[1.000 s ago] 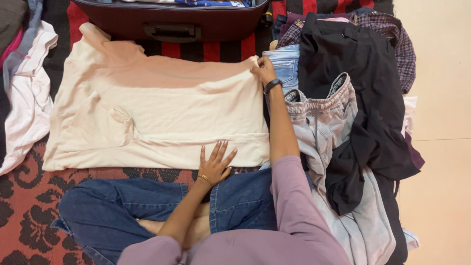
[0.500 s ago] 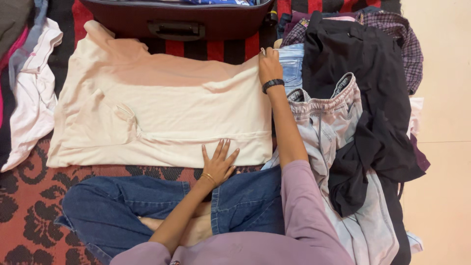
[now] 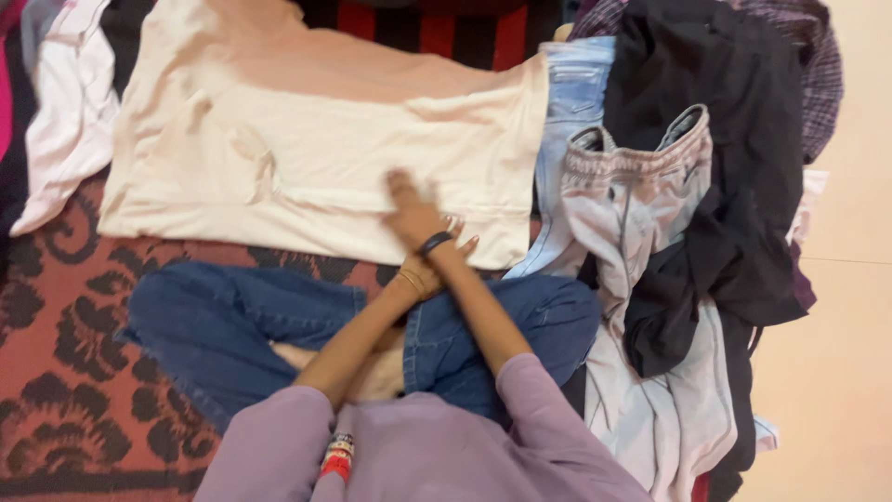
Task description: The person folds a light-colored t-shirt by hand on the floor next to a suitcase.
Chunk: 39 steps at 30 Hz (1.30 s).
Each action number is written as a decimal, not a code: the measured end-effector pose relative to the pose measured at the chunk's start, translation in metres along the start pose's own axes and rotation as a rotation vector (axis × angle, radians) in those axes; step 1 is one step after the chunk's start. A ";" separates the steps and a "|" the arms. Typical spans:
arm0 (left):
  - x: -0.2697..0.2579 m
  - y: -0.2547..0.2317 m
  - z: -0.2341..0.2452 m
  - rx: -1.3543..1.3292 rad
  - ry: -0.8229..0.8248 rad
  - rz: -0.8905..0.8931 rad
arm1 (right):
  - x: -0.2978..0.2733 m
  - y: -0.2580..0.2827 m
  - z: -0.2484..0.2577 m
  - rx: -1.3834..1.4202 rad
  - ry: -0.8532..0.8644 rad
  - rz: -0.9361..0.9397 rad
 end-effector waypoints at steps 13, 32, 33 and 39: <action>-0.086 0.080 0.151 0.064 0.096 0.418 | -0.023 -0.033 0.046 0.041 -0.214 -0.385; -0.182 0.231 0.347 0.241 -0.438 0.826 | -0.072 -0.016 0.026 -0.129 -0.256 -0.417; -0.188 0.240 0.345 0.255 -0.442 0.835 | -0.081 -0.013 0.026 -0.123 -0.268 -0.448; -0.171 0.229 0.290 0.529 -0.138 0.532 | -0.068 0.030 0.022 -0.113 -0.284 -0.366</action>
Point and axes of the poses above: each hand's wrist, its own x-axis towards the middle knuckle, its own z-axis out of the back of the hand, y = z × x, the point moved 7 cm from there along x, towards the middle knuckle, and after that the axes turned 11 degrees about -y, right-handed, at the moved point
